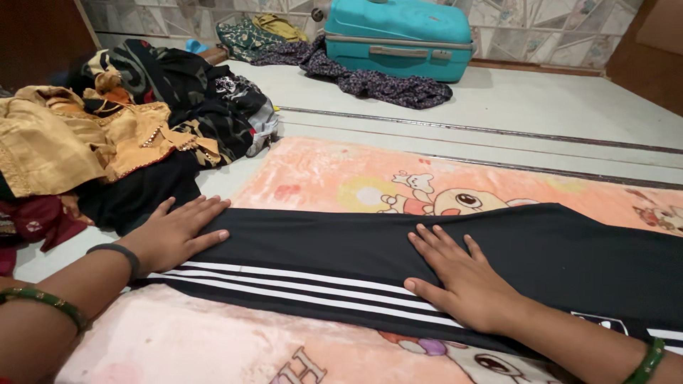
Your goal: The person folds a red striped shirt and a pair of black track pants by hand on a bed.
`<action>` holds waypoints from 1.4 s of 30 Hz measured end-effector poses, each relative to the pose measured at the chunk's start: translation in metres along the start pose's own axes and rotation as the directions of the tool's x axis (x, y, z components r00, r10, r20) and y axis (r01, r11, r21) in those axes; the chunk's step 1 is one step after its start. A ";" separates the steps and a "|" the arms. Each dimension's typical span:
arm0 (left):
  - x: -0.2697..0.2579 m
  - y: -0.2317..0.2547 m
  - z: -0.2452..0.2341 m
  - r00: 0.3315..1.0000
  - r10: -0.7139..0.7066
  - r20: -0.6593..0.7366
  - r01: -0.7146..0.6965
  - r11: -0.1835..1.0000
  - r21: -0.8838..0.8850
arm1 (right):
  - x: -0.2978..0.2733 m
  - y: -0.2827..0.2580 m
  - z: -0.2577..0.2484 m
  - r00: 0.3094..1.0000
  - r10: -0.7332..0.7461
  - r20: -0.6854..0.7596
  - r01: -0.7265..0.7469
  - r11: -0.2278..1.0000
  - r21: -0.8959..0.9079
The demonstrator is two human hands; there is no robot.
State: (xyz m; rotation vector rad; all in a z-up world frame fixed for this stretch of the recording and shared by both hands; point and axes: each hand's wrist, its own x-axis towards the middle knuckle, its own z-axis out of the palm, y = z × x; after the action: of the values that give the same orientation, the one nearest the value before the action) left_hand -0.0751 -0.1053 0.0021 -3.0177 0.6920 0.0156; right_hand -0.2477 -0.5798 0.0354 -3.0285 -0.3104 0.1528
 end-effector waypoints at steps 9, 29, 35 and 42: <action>0.000 -0.027 -0.002 0.934 -0.151 -0.324 0.109 0.984 -0.142 | 0.001 0.000 0.000 1.000 0.004 -0.008 -0.004 1.000 -0.005; 0.007 -0.067 0.005 0.790 -0.612 0.019 0.548 0.693 -0.468 | -0.003 -0.008 -0.013 0.998 0.022 0.057 -0.025 0.999 0.045; 0.008 -0.076 0.005 0.805 -0.591 -0.054 0.510 0.735 -0.447 | -0.002 -0.007 -0.011 0.998 0.022 0.060 -0.024 0.999 0.038; 0.009 -0.081 0.005 0.823 -0.524 -0.221 0.388 0.802 -0.454 | -0.002 -0.005 -0.009 0.999 0.005 0.040 -0.006 0.999 0.033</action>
State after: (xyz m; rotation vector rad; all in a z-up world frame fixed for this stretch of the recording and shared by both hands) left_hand -0.0315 -0.0358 0.0005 -3.5334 -0.0964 -0.4463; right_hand -0.2493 -0.5764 0.0446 -2.9967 -0.2992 0.2176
